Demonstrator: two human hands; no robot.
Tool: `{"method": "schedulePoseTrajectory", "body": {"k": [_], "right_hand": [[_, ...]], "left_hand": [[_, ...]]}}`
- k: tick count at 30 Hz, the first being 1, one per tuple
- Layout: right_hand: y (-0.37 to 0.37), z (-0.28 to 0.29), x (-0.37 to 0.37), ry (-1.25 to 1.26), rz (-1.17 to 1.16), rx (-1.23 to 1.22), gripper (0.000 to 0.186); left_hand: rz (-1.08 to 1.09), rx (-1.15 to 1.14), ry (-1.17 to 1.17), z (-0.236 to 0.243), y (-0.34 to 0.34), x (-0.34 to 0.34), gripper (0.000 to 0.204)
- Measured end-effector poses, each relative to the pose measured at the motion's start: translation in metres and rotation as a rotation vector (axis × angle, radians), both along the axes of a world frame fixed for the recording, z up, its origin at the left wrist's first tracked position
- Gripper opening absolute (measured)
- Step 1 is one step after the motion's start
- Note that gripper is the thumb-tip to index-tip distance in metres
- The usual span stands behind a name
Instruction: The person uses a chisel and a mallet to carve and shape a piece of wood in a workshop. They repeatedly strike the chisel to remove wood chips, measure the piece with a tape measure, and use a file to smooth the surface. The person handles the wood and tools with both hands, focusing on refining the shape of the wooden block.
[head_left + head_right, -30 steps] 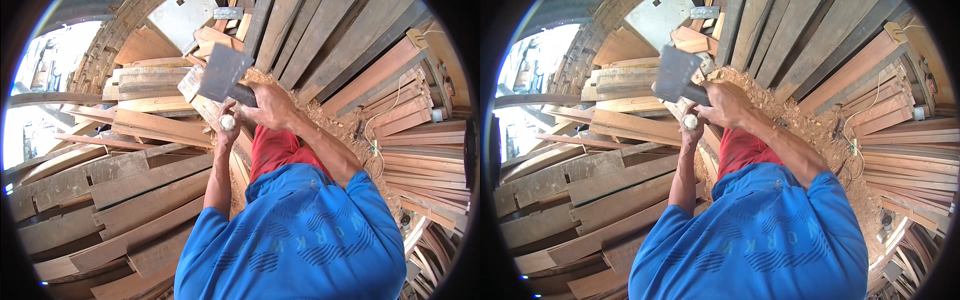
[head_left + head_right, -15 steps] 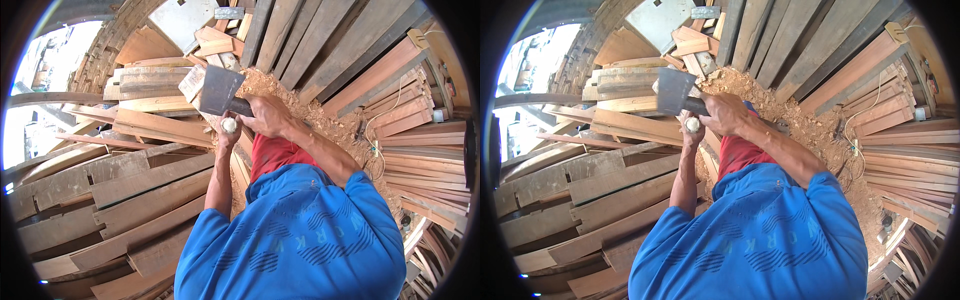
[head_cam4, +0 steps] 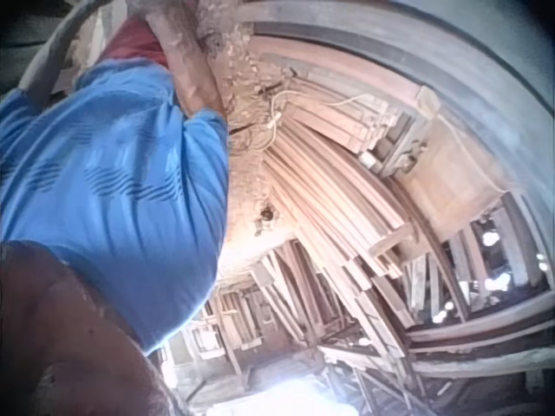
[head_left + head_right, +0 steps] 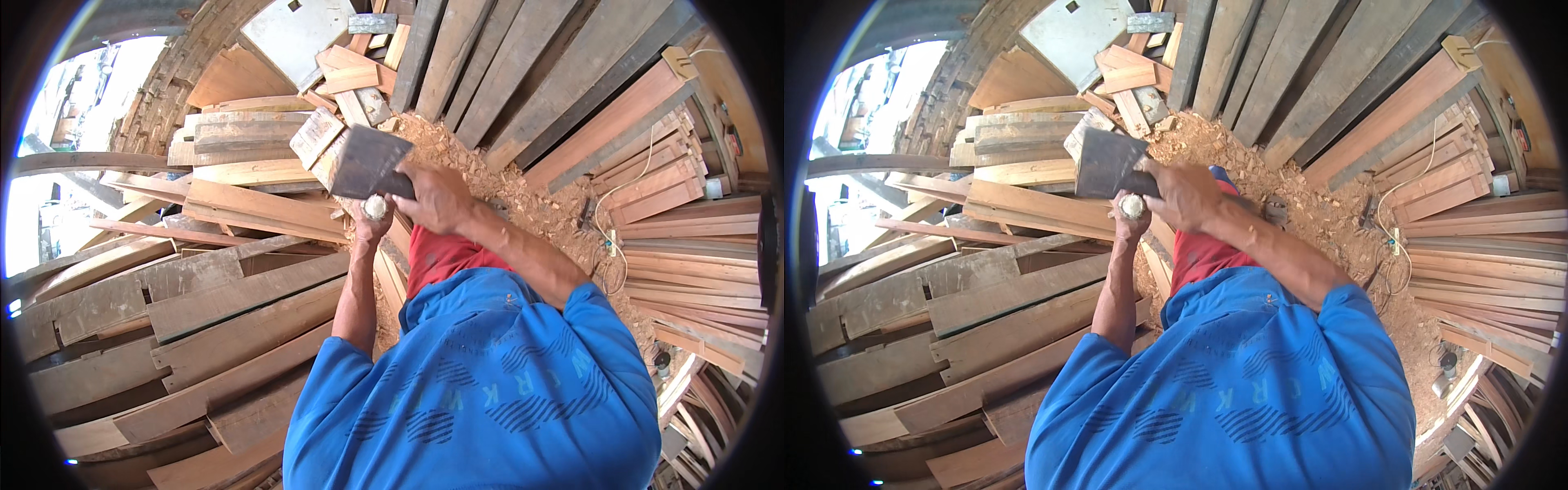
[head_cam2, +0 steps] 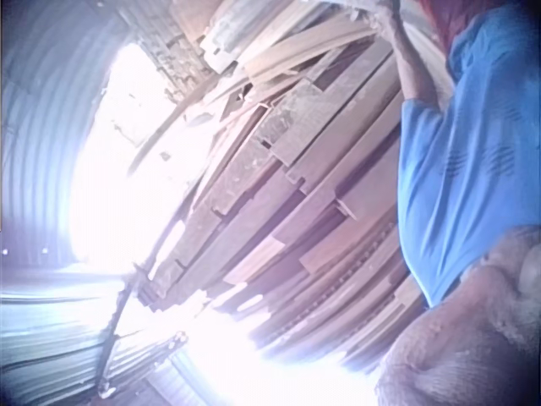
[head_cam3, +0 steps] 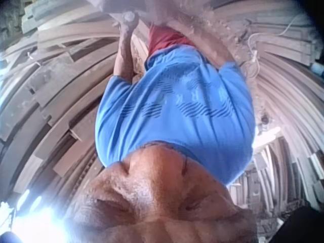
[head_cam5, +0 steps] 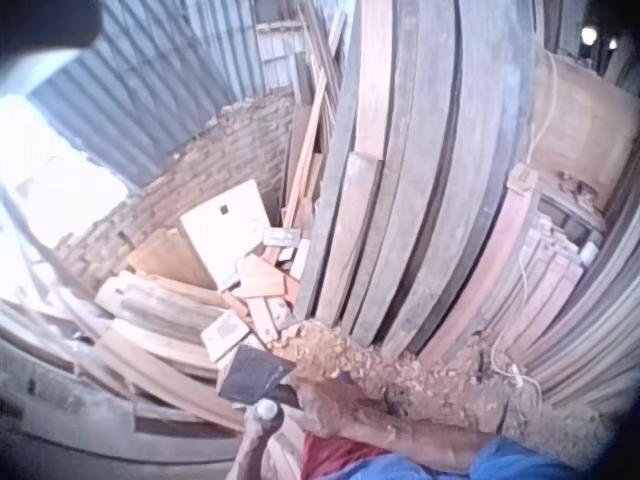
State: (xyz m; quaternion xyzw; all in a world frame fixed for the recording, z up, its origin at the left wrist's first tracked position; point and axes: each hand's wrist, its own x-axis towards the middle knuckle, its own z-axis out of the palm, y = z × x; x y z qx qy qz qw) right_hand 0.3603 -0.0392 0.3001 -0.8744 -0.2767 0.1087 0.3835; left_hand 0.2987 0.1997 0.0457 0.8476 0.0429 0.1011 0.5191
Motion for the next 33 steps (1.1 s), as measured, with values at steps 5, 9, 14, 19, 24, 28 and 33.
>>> {"method": "schedulePoseTrajectory", "body": {"k": [5,9,14,19,24,28,33], "right_hand": [[-0.007,-0.056,0.012,0.023,0.052,-0.371,0.037],[-0.015,-0.035,0.016,0.152,0.051,-0.284,0.031],[-0.001,-0.020,-0.013,0.229,-0.035,0.461,0.032],[-0.030,-0.044,-0.033,0.397,-0.146,0.601,0.020],[-0.050,-0.037,-0.035,0.519,-0.165,0.651,0.019],[-0.050,-0.029,-0.039,0.524,-0.216,0.668,0.020],[-0.054,-0.034,-0.041,0.512,-0.194,0.721,0.016]], "left_hand": [[-0.186,0.485,-0.198,0.075,-0.029,0.018,0.048],[-0.159,-0.022,0.003,0.082,-0.055,0.028,0.046],[-0.129,-0.446,0.171,0.083,-0.065,0.083,0.035],[-0.046,-0.794,0.172,0.158,-0.084,0.100,0.025],[-0.100,-0.125,0.064,0.167,-0.068,0.111,0.020],[-0.114,-0.145,0.107,0.155,-0.064,0.109,0.019],[-0.140,-0.093,0.083,0.145,-0.060,0.105,0.019]]}}
